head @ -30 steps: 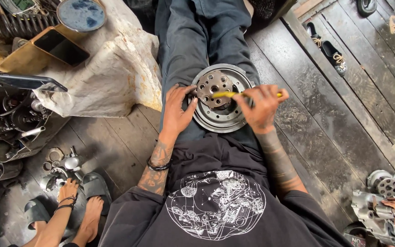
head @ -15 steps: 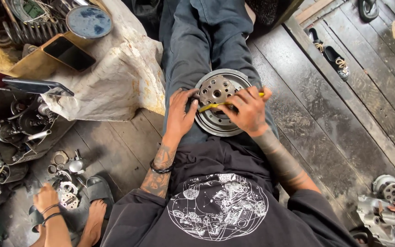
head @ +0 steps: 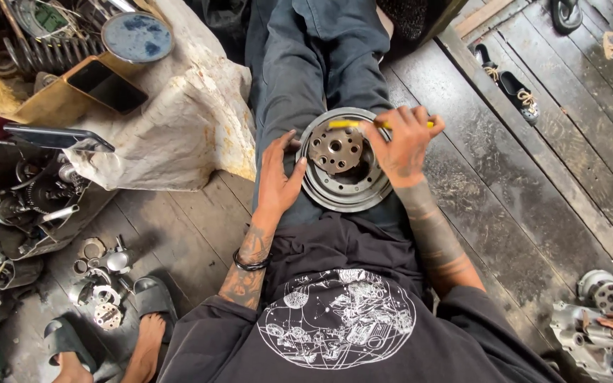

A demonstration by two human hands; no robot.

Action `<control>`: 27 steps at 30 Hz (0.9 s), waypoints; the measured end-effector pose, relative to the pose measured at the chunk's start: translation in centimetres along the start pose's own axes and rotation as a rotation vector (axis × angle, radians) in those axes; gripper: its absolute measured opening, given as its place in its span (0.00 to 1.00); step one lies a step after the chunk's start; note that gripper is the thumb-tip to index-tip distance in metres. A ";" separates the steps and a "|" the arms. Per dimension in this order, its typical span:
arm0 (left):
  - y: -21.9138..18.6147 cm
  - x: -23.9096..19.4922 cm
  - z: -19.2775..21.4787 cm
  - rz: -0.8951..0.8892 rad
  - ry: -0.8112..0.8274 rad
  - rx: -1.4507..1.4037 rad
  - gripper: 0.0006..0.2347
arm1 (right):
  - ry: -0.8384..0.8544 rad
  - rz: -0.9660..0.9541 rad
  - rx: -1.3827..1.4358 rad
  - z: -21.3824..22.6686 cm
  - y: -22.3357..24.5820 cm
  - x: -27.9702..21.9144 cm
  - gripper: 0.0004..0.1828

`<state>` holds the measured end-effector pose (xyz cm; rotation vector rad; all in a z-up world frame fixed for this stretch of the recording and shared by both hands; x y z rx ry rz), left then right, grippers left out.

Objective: Cleaning a motorcycle flywheel component using a small brush to remove debris from the surface and holes.

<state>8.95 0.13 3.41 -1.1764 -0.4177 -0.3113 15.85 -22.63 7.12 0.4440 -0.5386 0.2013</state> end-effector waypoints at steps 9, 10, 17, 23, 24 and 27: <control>0.5 -0.3 -0.3 -0.013 0.007 0.022 0.21 | 0.020 0.004 0.026 0.4 0.8 -1.2 0.15; 0.6 0.0 -0.2 -0.008 0.009 0.013 0.21 | 0.025 0.028 0.008 1.0 2.1 -0.9 0.16; 1.0 -0.2 -0.5 -0.040 0.015 0.032 0.20 | -0.027 0.025 0.070 1.5 0.9 0.4 0.16; 1.0 -0.3 -0.4 -0.015 0.023 0.026 0.20 | 0.097 0.087 0.058 0.1 2.7 0.7 0.19; 0.7 -0.1 -0.4 -0.026 0.016 0.018 0.20 | 0.072 0.034 0.066 0.3 1.6 1.5 0.19; 0.6 0.5 -0.1 -0.046 0.005 0.035 0.20 | 0.071 0.080 0.087 1.7 4.2 2.5 0.19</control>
Point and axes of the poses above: each hand's wrist, its own x-axis towards the middle knuckle, its own z-axis out of the back of the hand, y = z × x, the point moved 10 cm from there along x, towards the middle knuckle, and after that the axes turned 11 degrees about -z, right-handed, at the moved point
